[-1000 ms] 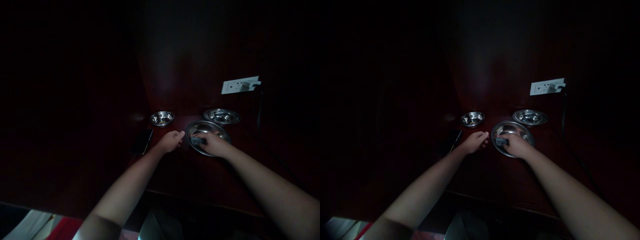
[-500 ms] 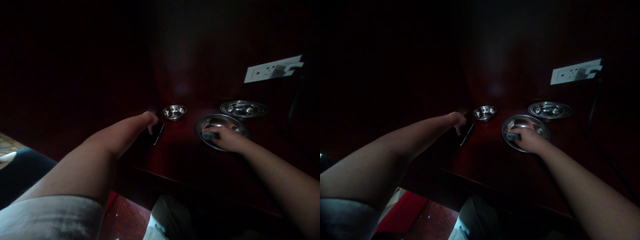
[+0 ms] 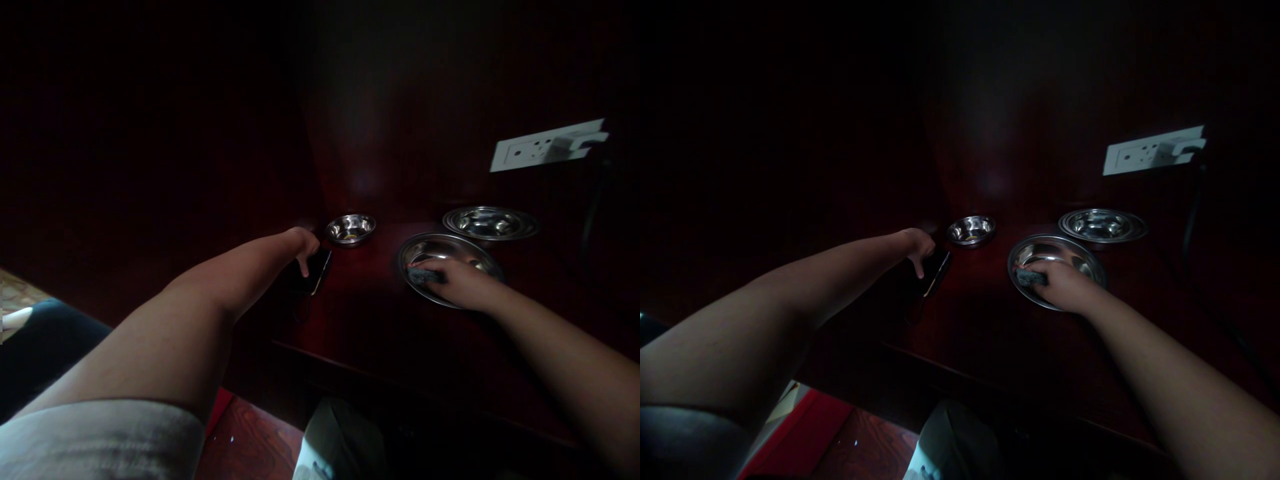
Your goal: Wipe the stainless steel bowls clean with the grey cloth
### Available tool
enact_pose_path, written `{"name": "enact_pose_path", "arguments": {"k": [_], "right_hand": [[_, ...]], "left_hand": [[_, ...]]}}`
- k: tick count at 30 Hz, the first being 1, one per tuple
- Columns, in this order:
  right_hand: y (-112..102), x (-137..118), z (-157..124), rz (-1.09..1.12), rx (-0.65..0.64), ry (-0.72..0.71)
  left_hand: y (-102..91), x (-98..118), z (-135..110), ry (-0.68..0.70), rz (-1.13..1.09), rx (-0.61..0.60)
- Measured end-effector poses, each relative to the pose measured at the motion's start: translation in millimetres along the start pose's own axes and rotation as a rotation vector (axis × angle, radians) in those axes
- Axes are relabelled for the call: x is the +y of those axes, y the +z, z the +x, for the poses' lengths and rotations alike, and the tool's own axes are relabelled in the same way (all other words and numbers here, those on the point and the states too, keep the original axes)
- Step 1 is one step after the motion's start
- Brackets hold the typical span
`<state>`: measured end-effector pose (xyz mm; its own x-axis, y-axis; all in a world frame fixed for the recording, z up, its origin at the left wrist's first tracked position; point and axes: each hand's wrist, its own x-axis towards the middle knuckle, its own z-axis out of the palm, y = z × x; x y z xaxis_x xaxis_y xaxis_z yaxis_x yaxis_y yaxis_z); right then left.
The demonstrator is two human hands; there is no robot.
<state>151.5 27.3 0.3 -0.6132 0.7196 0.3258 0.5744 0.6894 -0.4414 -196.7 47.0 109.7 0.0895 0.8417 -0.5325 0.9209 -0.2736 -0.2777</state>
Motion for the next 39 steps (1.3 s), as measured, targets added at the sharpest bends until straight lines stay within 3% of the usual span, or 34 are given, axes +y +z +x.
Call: {"name": "enact_pose_path", "arguments": {"k": [4, 10, 17, 31, 35, 39], "right_hand": [[-2.4, -3.0, -0.1, 0.005, -0.017, -0.008], [-5.5, -7.6, -1.5, -0.027, -0.017, 0.029], [-5.4, -7.3, -2.1, -0.007, -0.014, 0.004], [-3.4, -5.6, -0.4, 0.016, -0.029, 0.022], [-4.8, -7.7, -0.4, 0.001, -0.020, 0.002], [-5.3, -8.9, 0.1, 0.004, -0.018, -0.009]], "left_hand": [[-4.2, 6.4, -4.6, 0.047, 0.156, -0.072], [-5.8, 14.7, -10.8, 0.052, 0.159, -0.081], [-2.6, 10.8, -11.1, 0.053, 0.239, -0.012], [-1.6, 10.3, -11.2, 0.021, 0.118, 0.007], [-4.6, 12.3, -11.0, 0.066, 0.270, -0.062], [-3.7, 13.3, -11.2, 0.076, 0.320, -0.051]]}}
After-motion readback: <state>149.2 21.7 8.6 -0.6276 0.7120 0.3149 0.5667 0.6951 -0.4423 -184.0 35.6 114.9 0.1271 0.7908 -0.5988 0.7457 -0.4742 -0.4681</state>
